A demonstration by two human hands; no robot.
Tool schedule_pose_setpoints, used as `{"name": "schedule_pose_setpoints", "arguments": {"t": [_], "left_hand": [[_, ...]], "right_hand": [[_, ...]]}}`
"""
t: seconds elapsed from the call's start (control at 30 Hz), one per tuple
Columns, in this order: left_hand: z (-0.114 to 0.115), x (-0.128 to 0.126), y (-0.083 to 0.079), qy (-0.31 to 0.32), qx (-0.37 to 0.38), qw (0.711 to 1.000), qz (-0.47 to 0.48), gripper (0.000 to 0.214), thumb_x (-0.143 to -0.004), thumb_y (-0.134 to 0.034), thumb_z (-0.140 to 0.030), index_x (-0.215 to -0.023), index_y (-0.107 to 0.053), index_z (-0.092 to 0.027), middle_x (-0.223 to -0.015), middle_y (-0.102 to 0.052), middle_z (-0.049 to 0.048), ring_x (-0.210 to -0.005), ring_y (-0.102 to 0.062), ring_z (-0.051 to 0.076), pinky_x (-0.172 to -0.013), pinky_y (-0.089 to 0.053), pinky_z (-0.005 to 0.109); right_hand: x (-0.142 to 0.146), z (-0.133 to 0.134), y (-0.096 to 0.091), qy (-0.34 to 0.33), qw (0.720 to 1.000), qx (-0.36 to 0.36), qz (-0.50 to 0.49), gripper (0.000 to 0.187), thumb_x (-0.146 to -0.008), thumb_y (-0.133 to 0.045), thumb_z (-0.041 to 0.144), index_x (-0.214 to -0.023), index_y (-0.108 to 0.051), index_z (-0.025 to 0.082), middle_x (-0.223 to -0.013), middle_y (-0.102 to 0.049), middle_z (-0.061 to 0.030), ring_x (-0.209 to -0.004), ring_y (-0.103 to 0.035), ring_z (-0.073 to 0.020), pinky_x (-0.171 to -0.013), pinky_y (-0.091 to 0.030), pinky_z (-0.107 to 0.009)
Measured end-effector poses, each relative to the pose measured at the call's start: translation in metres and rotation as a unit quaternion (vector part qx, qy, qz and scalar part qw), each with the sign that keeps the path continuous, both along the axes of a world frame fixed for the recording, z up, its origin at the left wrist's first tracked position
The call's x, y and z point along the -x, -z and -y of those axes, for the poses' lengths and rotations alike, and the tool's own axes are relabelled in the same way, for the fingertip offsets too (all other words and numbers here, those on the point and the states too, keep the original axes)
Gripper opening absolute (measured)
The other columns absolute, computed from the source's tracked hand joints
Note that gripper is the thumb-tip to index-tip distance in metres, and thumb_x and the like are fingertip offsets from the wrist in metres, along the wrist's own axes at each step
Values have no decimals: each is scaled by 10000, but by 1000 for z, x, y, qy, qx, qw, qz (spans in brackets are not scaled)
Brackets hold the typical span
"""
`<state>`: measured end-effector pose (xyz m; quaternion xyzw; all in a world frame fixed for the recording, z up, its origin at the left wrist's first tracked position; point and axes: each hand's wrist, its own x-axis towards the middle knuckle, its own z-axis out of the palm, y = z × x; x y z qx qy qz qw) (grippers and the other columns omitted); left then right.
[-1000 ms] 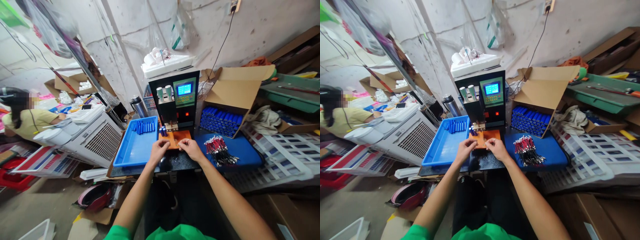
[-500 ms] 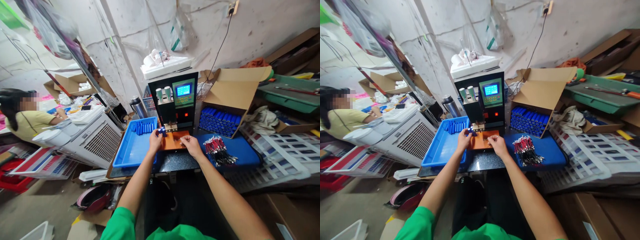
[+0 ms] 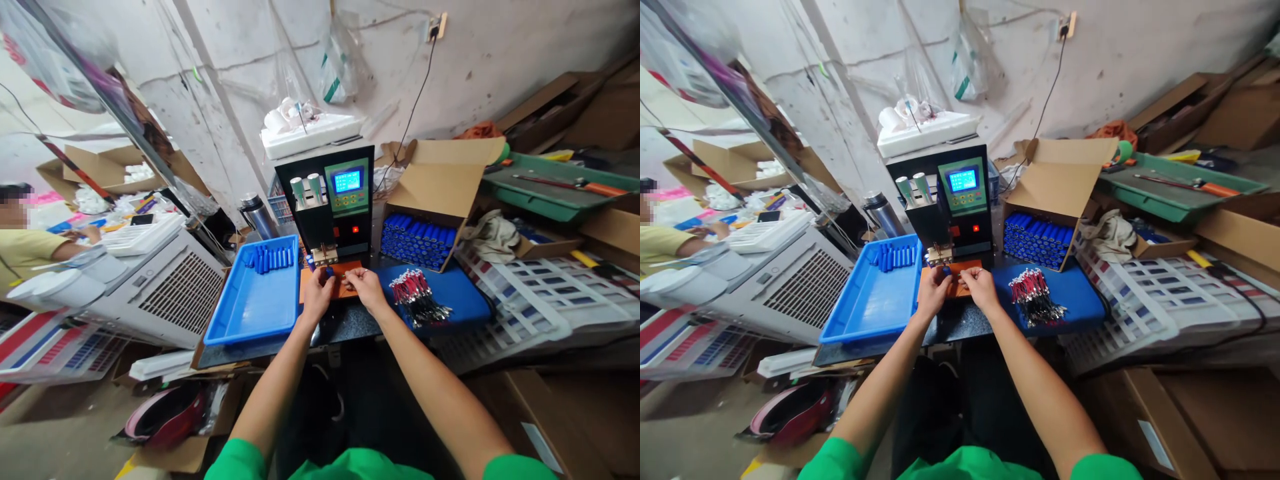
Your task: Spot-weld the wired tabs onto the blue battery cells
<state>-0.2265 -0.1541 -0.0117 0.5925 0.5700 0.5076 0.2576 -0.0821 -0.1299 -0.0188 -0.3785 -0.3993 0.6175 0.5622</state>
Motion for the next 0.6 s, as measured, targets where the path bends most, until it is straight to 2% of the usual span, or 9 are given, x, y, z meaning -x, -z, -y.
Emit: {"name": "schedule_pose_setpoints", "arguments": {"t": [0.27, 0.5, 0.6], "left_hand": [[1, -1, 7, -16, -23, 1000, 10, 276, -870, -597, -319, -1093, -639, -163, -904, -691, 35, -800, -633, 155, -792, -496, 270], [1, -5, 9, -29, -43, 999, 14, 318, -885, -594, -307, -1174, -633, -181, -1034, -713, 67, -915, -672, 190, -877, -510, 315], [1, -6, 8, -31, -42, 999, 15, 317, -888, -591, -302, -1177, -631, -179, -1053, -714, 74, -940, -675, 200, -882, -512, 323]], "right_hand": [[17, -23, -12, -9, 997, -41, 61, 296, -665, -731, 448, -634, -620, 175, -649, -673, -45, -630, -617, -174, -604, -489, -269], [29, -33, -8, -25, 987, -70, 141, 272, -690, -637, 434, -592, -613, 181, -562, -600, -8, -567, -553, -162, -533, -394, -252], [30, -34, -5, -20, 985, -76, 151, 273, -698, -637, 442, -616, -628, 181, -600, -623, -15, -589, -566, -166, -547, -408, -253]]}}
